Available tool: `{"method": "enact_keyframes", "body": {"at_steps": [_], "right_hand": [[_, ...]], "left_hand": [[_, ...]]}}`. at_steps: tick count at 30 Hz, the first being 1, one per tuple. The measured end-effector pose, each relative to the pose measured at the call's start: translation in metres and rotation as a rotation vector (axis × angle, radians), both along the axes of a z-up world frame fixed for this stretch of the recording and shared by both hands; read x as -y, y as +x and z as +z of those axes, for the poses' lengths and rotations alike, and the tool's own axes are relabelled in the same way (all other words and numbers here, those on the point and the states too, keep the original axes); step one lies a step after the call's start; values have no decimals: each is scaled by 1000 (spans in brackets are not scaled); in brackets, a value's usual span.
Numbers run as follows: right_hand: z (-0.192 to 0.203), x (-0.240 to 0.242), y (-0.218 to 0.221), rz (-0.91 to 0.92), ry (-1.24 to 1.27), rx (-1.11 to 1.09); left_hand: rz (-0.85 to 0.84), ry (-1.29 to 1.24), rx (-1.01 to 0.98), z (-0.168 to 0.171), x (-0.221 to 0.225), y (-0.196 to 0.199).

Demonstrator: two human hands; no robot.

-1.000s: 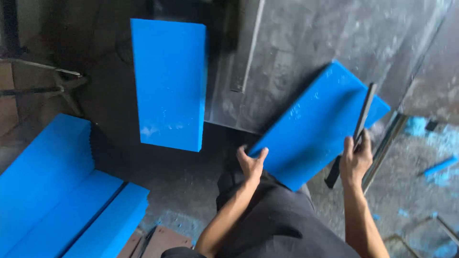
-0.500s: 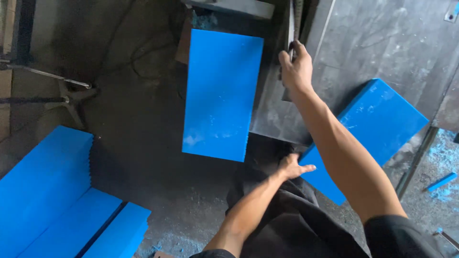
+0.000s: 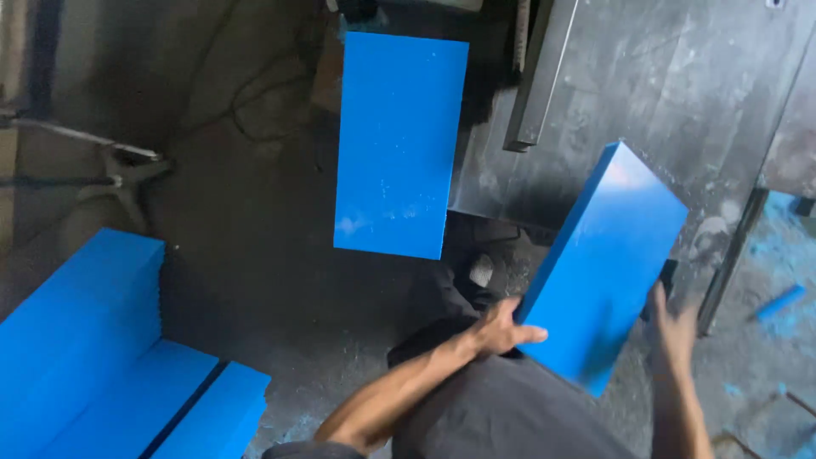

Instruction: Organizing, edge-finishing with a file, and stacking blue plastic panels in a manufacturing facility.

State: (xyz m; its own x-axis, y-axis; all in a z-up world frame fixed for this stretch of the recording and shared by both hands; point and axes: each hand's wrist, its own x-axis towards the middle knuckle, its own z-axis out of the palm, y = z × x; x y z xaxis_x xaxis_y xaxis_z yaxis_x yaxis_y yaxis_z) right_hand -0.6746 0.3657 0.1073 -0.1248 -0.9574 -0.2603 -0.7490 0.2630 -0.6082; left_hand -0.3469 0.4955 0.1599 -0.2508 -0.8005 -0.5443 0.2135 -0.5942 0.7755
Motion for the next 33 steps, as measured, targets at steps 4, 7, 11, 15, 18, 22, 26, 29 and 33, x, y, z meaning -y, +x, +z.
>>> {"method": "enact_keyframes", "body": {"at_steps": [4, 7, 11, 15, 18, 22, 26, 29, 33], "right_hand": [[-22, -115, 22, -210, 464, 409], [25, -128, 92, -169, 298, 429], [76, -104, 185, -46, 124, 378], [91, -59, 297, 179, 59, 425], [81, -11, 378, 174, 55, 309], [68, -7, 409, 284, -117, -10], [24, -43, 363, 207, -103, -138], [-36, -63, 359, -158, 339, 258], [-59, -44, 387, -360, 785, 726]], "left_hand": [[-82, -20, 302, 57, -40, 32], [176, -34, -100, 103, -71, 78], [153, 51, 27, 115, -107, 129], [438, -25, 368, 66, -109, 183], [513, 39, 527, 19, -71, 252], [38, 152, 944, 40, -40, 318], [-121, 103, 1148, -10, -30, 389], [133, -21, 809, -91, -16, 395], [287, 167, 279, -103, 24, 364]]}}
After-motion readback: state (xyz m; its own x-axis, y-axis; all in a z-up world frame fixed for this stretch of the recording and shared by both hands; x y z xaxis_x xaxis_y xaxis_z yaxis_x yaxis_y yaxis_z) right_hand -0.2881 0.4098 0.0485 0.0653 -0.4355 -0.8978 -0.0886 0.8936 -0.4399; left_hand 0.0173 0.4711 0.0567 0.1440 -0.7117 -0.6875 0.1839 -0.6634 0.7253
